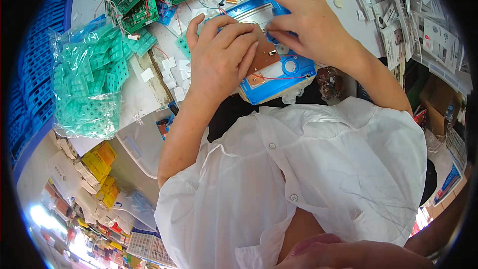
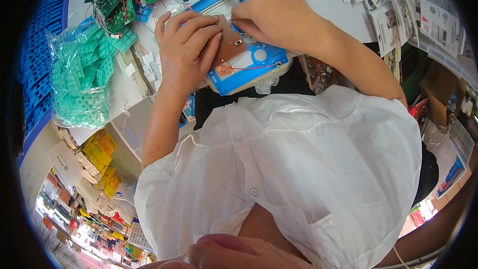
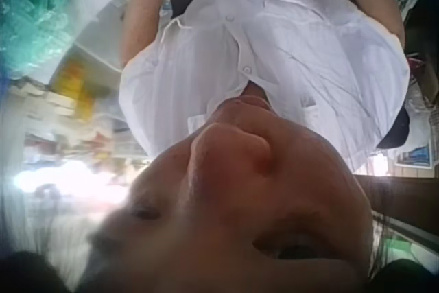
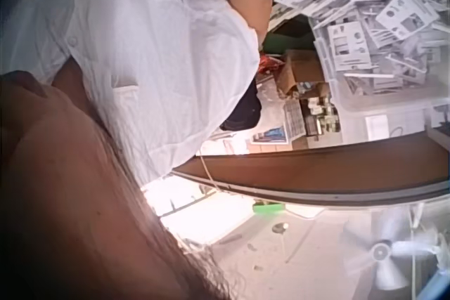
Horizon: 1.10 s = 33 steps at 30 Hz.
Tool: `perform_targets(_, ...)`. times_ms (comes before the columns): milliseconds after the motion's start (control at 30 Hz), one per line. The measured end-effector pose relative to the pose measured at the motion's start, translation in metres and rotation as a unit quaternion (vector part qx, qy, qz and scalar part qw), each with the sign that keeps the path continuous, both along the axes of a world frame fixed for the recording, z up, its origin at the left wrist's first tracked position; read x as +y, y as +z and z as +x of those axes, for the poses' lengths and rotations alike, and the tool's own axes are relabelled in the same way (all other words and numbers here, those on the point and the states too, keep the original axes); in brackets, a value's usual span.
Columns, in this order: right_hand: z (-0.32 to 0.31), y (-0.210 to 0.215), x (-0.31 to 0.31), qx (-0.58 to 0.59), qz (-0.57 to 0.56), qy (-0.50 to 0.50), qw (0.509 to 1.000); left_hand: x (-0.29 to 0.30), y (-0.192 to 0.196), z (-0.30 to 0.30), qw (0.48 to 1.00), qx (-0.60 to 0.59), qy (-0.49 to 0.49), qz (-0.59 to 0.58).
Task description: Assembling electronic toy tablets and preparing them for packaging.
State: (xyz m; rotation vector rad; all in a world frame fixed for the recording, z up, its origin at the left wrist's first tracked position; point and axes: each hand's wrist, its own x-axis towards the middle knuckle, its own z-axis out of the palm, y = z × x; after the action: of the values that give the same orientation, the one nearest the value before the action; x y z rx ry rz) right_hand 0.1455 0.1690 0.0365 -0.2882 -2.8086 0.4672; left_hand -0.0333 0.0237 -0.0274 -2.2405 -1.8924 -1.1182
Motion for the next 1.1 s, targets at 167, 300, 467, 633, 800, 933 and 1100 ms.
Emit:
perform_targets(167, 0.000, -0.003, -0.019, -0.029, 0.128, -0.002, 0.991, 0.001, 0.002, 0.001, 1.000, 0.008, -0.002, 0.001)
perform_targets(300, -0.010, 0.005, 0.006, -0.022, 0.109, 0.083, 0.990, 0.000, 0.003, 0.000, 1.000, 0.022, -0.003, 0.004)
perform_targets(467, -0.042, -0.025, 0.031, 0.042, -0.186, 0.032, 0.981, -0.001, 0.004, 0.002, 1.000, 0.026, -0.006, 0.008)
perform_targets(633, -0.081, -0.049, 0.044, 0.068, -0.299, 0.101, 0.947, -0.003, 0.003, 0.002, 1.000, 0.024, -0.005, 0.007)
perform_targets(800, -0.080, -0.040, 0.048, 0.052, -0.284, 0.106, 0.951, -0.005, 0.002, 0.002, 0.992, -0.092, 0.081, 0.032)
perform_targets(933, -0.070, -0.032, 0.043, 0.040, -0.264, 0.060, 0.962, 0.009, 0.018, -0.002, 0.941, -0.247, 0.219, -0.077)
perform_targets(1100, -0.058, -0.024, 0.045, 0.012, -0.276, 0.032, 0.960, 0.018, 0.017, -0.015, 0.957, -0.183, 0.174, -0.139)
